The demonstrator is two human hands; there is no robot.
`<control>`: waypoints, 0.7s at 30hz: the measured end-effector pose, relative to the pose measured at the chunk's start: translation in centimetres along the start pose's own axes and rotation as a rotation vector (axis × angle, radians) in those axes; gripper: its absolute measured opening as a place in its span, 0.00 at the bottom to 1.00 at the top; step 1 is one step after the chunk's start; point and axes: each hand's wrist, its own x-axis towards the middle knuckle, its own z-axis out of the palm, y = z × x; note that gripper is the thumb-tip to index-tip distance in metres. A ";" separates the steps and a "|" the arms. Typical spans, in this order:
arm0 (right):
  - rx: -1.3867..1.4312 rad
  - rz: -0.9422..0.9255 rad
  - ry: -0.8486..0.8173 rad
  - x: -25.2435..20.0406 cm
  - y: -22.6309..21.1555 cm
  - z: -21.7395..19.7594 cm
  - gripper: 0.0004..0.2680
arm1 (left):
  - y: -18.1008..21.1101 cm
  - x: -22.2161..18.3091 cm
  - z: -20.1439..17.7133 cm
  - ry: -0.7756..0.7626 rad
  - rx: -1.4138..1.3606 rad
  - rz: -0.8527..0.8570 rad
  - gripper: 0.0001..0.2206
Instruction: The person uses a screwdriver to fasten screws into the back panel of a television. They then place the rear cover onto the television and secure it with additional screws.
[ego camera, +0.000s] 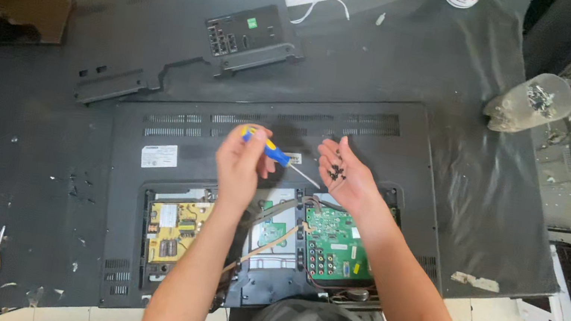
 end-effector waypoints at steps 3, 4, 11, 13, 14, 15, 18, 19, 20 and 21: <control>-0.019 0.011 0.045 -1.1 0.2 -0.6 0.24 | 0.1 -1.9 2.5 0.042 0.077 0.072 0.10; -0.019 0.009 0.043 -1.0 0.2 -0.9 0.24 | 0.0 -2.0 3.4 0.041 0.077 0.075 0.10; 0.020 0.011 0.008 -2.5 -0.6 -2.2 0.27 | -2.1 -4.0 7.6 0.097 0.249 0.345 0.10; 0.020 0.020 0.018 -3.1 -1.4 -2.5 0.26 | -2.3 -4.2 8.7 0.120 0.197 0.352 0.10; 0.024 0.025 0.016 -3.1 -1.6 -3.0 0.26 | -2.3 -4.4 9.3 0.131 0.187 0.337 0.11; 0.024 0.028 0.011 -3.0 -2.1 -3.3 0.27 | -2.4 -4.5 10.0 0.145 0.174 0.327 0.12; 0.029 0.039 -0.015 -2.7 -3.1 -4.5 0.26 | -2.9 -4.5 11.8 0.171 0.165 0.318 0.12; 0.022 0.048 -0.021 -2.2 -3.5 -5.0 0.26 | -3.2 -4.6 12.2 0.183 0.169 0.320 0.12; 0.014 0.046 -0.026 -1.8 -3.9 -5.5 0.26 | -3.5 -4.6 12.6 0.171 0.195 0.326 0.12; 0.006 0.044 -0.029 -1.4 -4.1 -6.0 0.26 | -3.9 -4.8 12.9 0.159 0.221 0.330 0.12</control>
